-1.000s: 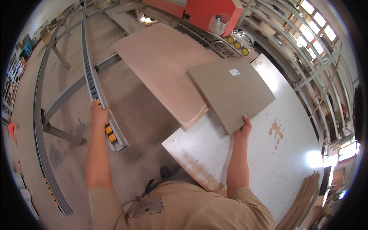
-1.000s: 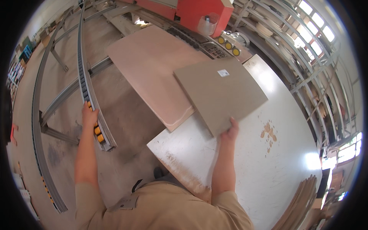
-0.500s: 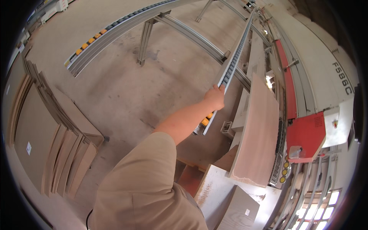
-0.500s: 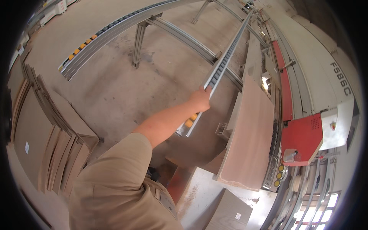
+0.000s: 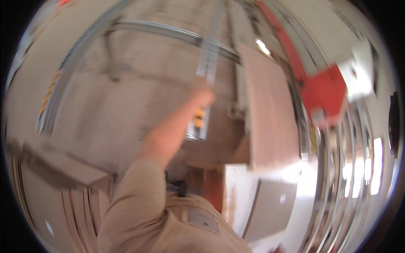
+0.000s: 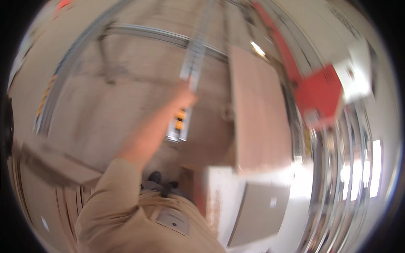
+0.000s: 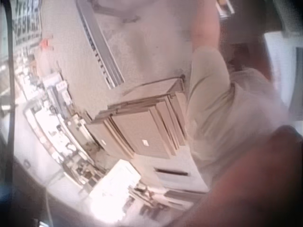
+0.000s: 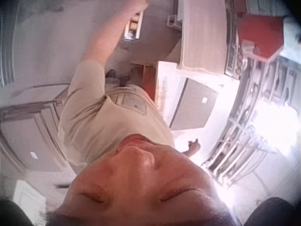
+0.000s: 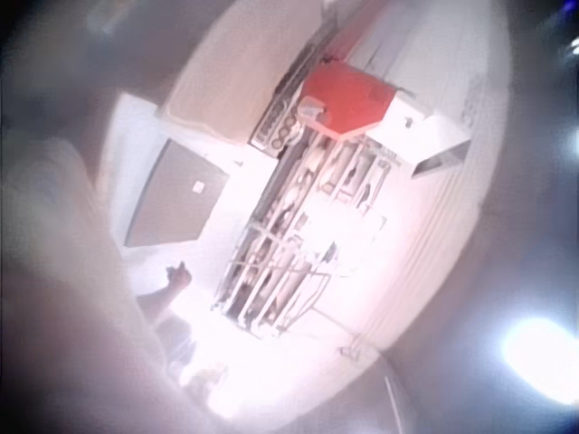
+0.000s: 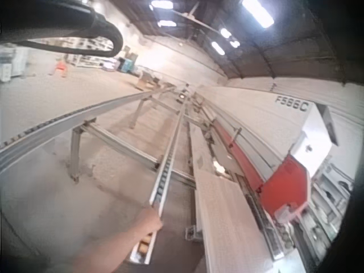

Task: The person repeatedly picks up flat rectangular panels from a workbench and stacks them on the floor. The person handles the panels by hand, aligning them and placing them in a growing pile. The process is repeated multiple times throughout the clip.

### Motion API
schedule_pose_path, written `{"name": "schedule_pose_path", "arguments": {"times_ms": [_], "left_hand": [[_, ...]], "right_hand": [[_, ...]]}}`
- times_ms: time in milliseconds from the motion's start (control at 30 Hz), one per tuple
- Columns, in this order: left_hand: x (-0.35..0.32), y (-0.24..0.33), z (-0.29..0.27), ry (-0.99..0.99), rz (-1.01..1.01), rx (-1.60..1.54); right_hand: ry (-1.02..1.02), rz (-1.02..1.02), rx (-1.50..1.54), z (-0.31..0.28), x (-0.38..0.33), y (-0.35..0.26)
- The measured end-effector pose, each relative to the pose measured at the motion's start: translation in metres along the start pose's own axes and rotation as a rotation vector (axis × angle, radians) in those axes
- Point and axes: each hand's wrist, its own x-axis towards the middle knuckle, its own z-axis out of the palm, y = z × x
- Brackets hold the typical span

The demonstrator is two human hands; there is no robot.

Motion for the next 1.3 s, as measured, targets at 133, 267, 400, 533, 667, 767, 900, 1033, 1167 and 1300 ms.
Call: {"name": "schedule_pose_path", "arguments": {"times_ms": [133,267,400,533,667,767,900,1033,1167,1300], "left_hand": [[0.024,0.002,0.022,-0.005,0.010,0.202],[0.064,0.018,0.041,0.008,0.041,0.309],[0.076,0.024,0.038,0.010,-0.009,0.340],[0.072,0.026,0.035,0.012,0.015,0.318],[0.072,0.027,0.035,0.014,0.016,0.339],[0.074,0.027,0.036,0.007,0.005,0.330],[0.074,0.025,0.037,0.016,0.006,0.304],[0.074,0.024,0.039,0.037,0.027,0.310],[0.077,0.021,0.041,0.022,0.012,0.350],[0.080,0.015,0.043,0.033,0.032,0.366]], "right_hand": [[0.030,-0.351,0.223,0.022,-0.012,-0.046],[-0.135,-0.590,-0.143,0.112,0.004,-0.146],[-0.225,-0.828,-0.114,0.186,-0.001,-0.202],[-0.258,-0.884,0.003,0.237,0.012,-0.239],[-0.038,-0.928,-0.047,0.283,0.033,-0.252],[0.059,-0.845,-0.169,0.311,0.044,-0.244],[0.122,-0.923,0.006,0.322,0.054,-0.231],[0.038,-0.807,0.292,0.319,0.061,-0.237],[0.089,-0.689,0.449,0.318,0.060,-0.276],[0.091,-1.123,0.188,0.333,0.046,-0.346]]}}
